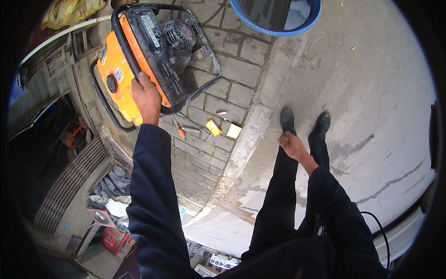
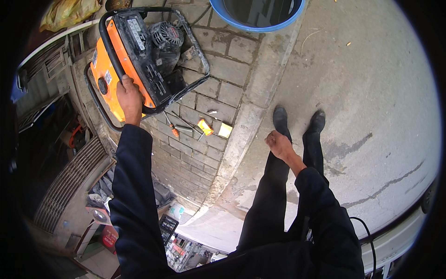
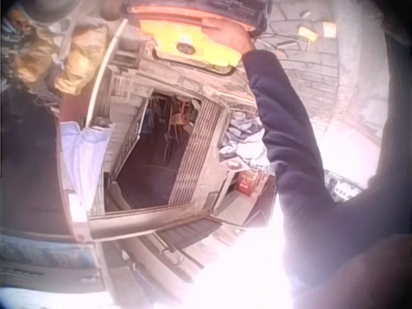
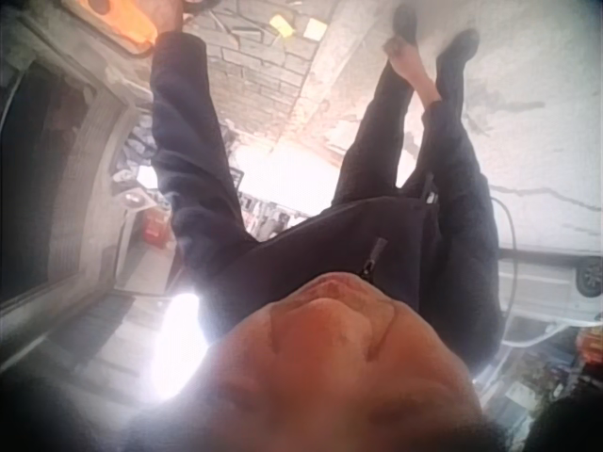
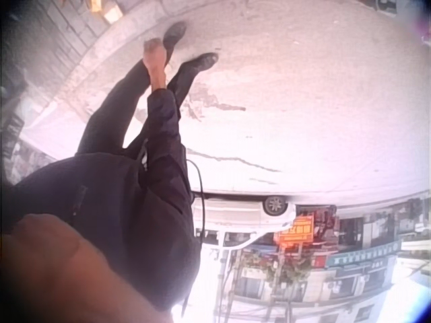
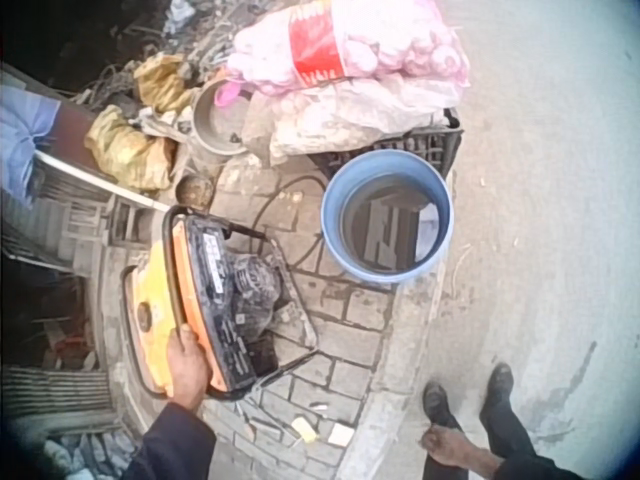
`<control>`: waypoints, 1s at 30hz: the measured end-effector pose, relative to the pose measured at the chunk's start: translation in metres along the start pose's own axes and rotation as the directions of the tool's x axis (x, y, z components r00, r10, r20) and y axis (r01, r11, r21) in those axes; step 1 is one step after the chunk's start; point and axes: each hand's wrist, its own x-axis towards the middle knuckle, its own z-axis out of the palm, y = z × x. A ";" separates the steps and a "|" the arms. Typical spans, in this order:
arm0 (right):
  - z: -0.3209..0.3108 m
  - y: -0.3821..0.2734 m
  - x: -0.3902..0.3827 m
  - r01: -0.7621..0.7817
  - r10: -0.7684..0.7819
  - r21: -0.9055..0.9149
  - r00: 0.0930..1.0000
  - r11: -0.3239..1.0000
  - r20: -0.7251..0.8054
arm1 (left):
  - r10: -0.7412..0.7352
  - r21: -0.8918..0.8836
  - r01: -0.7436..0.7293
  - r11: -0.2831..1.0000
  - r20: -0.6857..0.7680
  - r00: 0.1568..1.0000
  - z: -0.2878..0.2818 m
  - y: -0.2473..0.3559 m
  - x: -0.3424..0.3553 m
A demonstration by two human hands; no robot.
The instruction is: The person uses a wrench and screwdriver to remove and reattach bolts on a portable generator. They pull the starter cord multiple times to test the engine, then handle small parts and tools on the ground before repositioning the generator.
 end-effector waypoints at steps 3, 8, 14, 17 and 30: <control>-0.003 -0.001 -0.004 -0.006 0.006 -0.047 1.000 0.999 -0.001 | -0.001 0.017 0.001 1.000 -0.006 1.000 0.000 -0.002 0.000; -0.003 0.004 -0.007 0.006 -0.006 -0.092 1.000 0.996 -0.004 | 0.018 0.014 -0.018 1.000 -0.011 1.000 0.001 -0.007 0.002; 0.001 0.015 -0.008 0.033 -0.033 -0.069 0.999 0.997 0.002 | 0.028 -0.011 -0.028 1.000 -0.006 1.000 0.001 -0.004 0.001; 0.004 0.018 -0.009 0.033 -0.033 -0.054 0.999 0.998 -0.003 | -0.017 -0.006 0.017 1.000 -0.004 1.000 0.000 -0.003 -0.001; -0.001 0.035 -0.014 0.019 -0.021 -0.094 1.000 0.995 -0.018 | 0.084 -0.001 -0.084 0.996 -0.014 0.996 0.002 -0.016 0.005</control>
